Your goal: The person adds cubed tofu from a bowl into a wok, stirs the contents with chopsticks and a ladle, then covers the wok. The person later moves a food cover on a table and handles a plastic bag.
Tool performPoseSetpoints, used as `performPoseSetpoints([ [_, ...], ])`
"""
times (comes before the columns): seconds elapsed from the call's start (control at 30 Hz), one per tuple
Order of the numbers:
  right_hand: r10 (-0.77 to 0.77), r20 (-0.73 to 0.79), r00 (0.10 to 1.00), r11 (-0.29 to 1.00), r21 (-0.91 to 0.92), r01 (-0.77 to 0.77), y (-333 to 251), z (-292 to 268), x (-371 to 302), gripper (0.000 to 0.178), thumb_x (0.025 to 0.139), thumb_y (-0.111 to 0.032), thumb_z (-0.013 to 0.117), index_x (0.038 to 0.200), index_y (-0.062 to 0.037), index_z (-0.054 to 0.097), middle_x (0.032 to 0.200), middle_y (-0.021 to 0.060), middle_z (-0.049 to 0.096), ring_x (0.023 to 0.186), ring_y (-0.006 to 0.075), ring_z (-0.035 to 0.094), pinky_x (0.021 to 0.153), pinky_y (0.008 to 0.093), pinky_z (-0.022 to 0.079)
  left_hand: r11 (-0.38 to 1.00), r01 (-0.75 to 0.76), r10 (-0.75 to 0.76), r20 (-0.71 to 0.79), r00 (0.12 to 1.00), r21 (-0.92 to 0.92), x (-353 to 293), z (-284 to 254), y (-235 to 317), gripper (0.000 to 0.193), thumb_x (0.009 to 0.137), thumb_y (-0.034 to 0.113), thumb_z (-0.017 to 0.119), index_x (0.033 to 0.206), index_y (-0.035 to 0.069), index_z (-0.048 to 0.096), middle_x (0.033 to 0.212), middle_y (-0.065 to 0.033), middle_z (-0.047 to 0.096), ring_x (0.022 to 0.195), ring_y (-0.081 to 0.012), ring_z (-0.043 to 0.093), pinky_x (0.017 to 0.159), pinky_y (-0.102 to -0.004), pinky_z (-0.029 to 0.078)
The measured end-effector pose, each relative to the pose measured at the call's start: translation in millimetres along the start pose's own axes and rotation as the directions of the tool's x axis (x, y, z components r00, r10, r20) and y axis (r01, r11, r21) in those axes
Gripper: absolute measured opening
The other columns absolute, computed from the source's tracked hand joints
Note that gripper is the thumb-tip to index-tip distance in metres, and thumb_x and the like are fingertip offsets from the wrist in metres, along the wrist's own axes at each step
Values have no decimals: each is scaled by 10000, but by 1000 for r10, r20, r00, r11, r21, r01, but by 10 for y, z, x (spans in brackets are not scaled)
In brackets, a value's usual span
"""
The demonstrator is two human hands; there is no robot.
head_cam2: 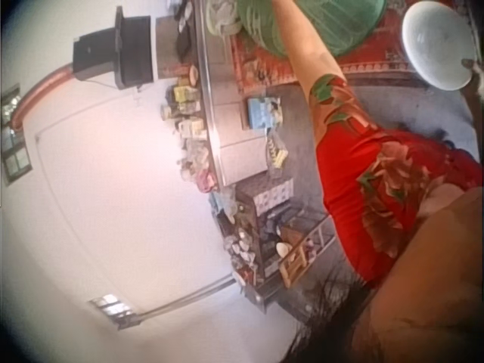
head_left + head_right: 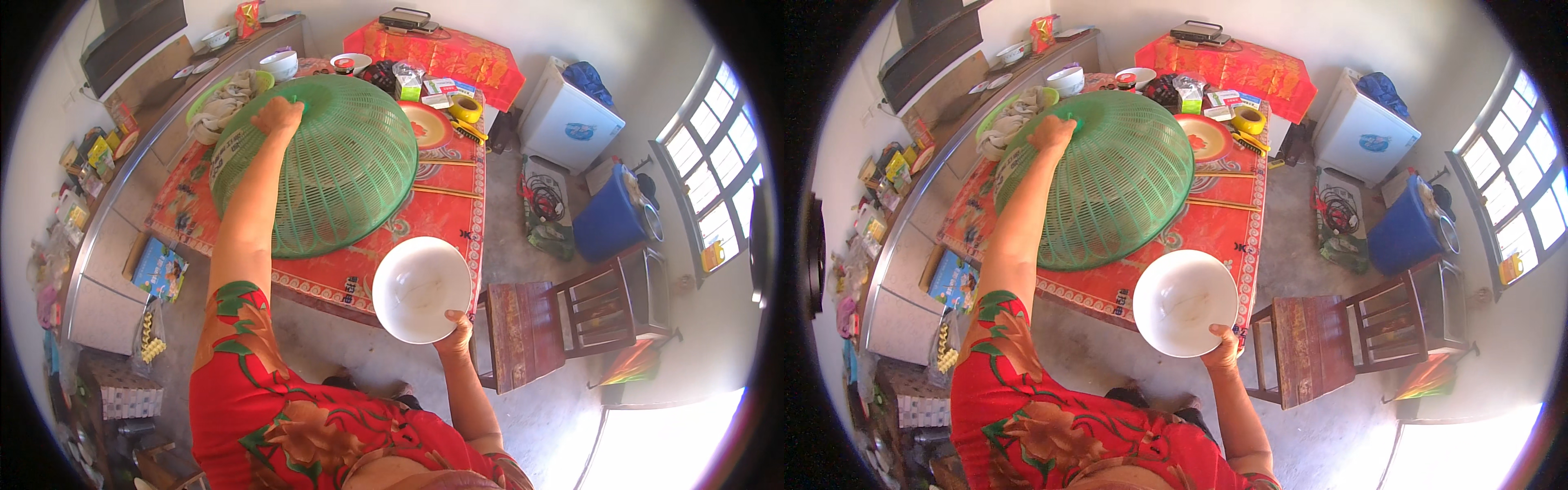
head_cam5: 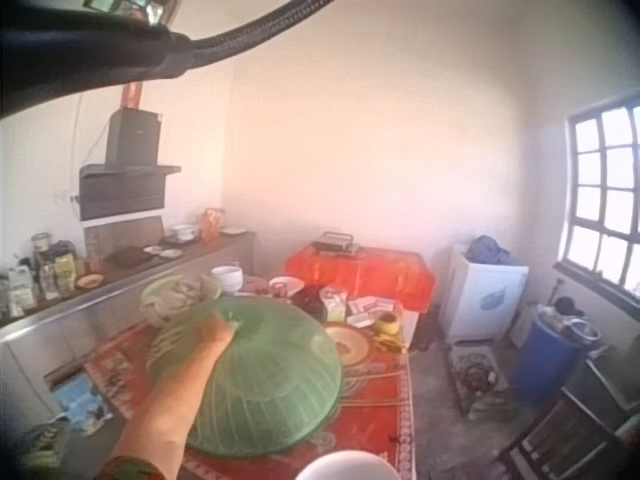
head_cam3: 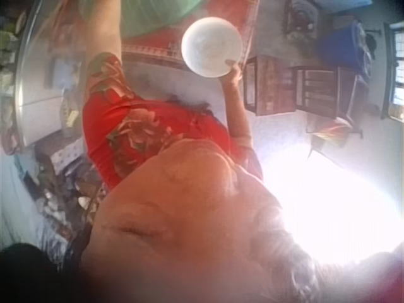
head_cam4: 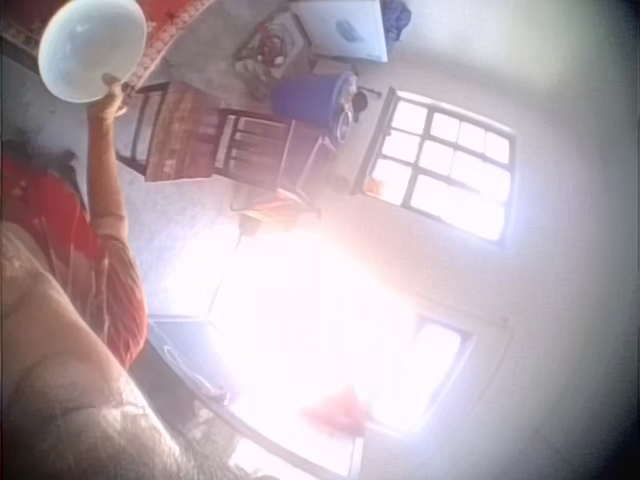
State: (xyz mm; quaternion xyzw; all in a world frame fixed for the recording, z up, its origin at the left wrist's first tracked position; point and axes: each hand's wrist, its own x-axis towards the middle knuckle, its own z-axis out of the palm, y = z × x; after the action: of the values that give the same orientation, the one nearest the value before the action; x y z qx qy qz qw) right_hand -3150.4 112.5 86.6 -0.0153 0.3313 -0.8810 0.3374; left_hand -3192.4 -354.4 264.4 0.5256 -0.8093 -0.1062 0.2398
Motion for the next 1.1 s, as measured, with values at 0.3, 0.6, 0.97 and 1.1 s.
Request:
performPoseSetpoints([
  [0.3,19,37,999,1000,16,-19,-57,138,-22,723,581,-172,581,1259,-21,382,1176,148,478,1083,312,472,933,415,392,974,-112,93,-105,990,-198,241,-436,-332,462,664,438,601,840,14,657,876,-207,633,833,-352,614,734,-425,455],
  [0.6,24,-52,998,995,-93,-29,-44,281,-12,611,638,-178,558,1216,-32,427,1147,100,497,1081,249,469,924,368,380,603,-39,63,-1,998,-797,108,-1447,-1219,211,701,187,649,725,-21,624,705,-44,572,612,-148,518,561,-299,413],
  [0.97,73,-139,988,966,-236,-105,-49,484,168,403,744,-155,481,1101,31,488,998,115,557,891,237,577,720,345,500,505,0,-83,-48,995,-863,-882,-2652,-2120,239,803,193,574,920,-9,625,859,-57,612,724,-130,561,644,-250,452],
  [1.1,60,-138,989,932,-348,-105,-34,592,166,395,758,-164,479,1085,57,484,993,149,558,852,259,594,666,359,526,526,-56,-171,-170,970,-848,-1484,-3032,-2353,245,809,193,564,936,-8,620,868,-54,612,716,-128,563,641,-247,453],
])
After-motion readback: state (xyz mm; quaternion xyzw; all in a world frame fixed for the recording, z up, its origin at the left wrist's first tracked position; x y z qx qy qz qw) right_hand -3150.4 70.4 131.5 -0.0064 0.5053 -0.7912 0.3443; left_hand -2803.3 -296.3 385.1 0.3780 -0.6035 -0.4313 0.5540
